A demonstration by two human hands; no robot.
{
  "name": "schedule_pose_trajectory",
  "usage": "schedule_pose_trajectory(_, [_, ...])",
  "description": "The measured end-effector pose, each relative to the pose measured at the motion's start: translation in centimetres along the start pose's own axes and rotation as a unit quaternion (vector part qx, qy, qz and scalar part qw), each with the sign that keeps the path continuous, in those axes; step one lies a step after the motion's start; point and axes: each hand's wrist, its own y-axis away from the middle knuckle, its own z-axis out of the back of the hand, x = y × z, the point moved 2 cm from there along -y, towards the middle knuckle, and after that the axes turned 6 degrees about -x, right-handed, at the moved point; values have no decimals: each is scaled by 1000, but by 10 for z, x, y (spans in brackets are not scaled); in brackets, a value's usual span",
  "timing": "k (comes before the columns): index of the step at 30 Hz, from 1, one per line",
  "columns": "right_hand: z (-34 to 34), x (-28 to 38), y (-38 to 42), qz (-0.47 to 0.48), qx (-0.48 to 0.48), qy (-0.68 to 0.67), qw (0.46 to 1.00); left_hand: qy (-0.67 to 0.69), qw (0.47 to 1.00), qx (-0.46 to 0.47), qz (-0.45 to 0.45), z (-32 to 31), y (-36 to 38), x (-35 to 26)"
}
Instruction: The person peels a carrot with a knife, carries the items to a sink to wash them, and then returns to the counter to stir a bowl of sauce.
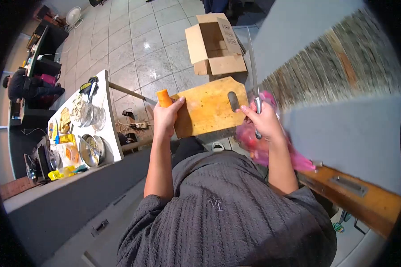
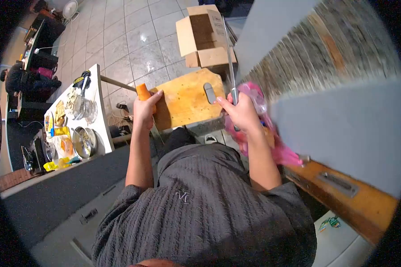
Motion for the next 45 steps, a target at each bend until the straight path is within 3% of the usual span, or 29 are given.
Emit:
schedule_pose_trajectory(2, [-13, 13, -23, -24, 25, 67, 997, 29, 1000, 11, 2, 3, -29, -9])
schedule_pose_trajectory(7, [-74, 26, -87, -53, -36, 6, 998, 43, 997, 65, 9, 8, -129, -32])
schedule_pose_trajectory(12, [-132, 57, -142, -75, -30, -64, 995, 60, 990, 114, 50, 24, -209, -86])
schedule_pose_trajectory(20, [-213, 78, -251, -105, -39, -44, 993, -10, 995, 96, 8, 48, -335, -142])
schedule_pose_trajectory(26, [-279, 98, -380, -131, 20, -21, 991, 19, 998, 29, 46, 61, -436, -179])
schedule_pose_trajectory(32, [-367, 155, -528, -65, 103, -2, 993, 33, 999, -29, 29, 87, -545, -250])
schedule_pose_trajectory(40, [-556, 200, -678, -25, 257, 38, 965, 118, 980, -161, 28, 184, -683, -271])
schedule_pose_trajectory(45, [-705, 208, -751, -73, 334, 88, 936, 145, 958, -244, 44, 269, -778, -308])
